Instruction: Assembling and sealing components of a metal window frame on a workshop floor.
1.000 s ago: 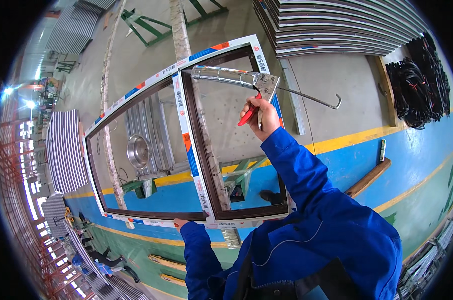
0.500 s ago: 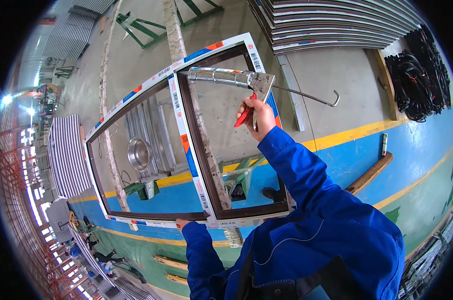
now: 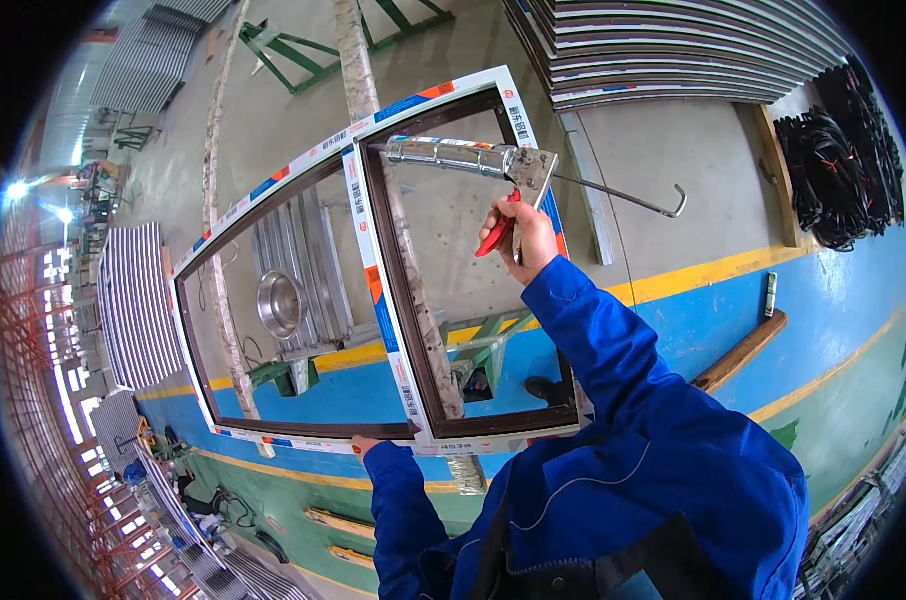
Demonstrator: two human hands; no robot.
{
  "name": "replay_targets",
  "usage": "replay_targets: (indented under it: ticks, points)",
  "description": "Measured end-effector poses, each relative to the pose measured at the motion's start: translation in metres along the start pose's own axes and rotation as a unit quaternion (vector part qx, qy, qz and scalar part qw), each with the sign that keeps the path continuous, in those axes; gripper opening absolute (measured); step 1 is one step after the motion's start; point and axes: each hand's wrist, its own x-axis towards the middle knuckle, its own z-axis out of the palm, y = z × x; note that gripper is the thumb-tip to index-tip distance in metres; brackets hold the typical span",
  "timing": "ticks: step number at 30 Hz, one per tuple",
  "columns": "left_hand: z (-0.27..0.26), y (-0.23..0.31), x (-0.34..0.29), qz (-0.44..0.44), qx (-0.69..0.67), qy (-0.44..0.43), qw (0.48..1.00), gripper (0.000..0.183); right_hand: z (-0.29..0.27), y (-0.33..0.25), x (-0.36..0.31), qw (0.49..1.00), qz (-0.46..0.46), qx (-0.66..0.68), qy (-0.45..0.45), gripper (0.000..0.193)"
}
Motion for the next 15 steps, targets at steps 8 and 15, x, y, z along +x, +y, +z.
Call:
replay_targets:
  ticks: [8,15]
  points:
    - [-0.004,-0.003,-0.002,0.005,0.022,0.0,1.0,0.038,0.004,0.0,0.003,1.0,-0.013,-0.016,0.016,0.014]
    - [-0.011,-0.008,-0.001,0.008,0.037,0.0,0.999,0.037,0.002,-0.001,0.004,0.999,-0.01,-0.035,0.018,0.014]
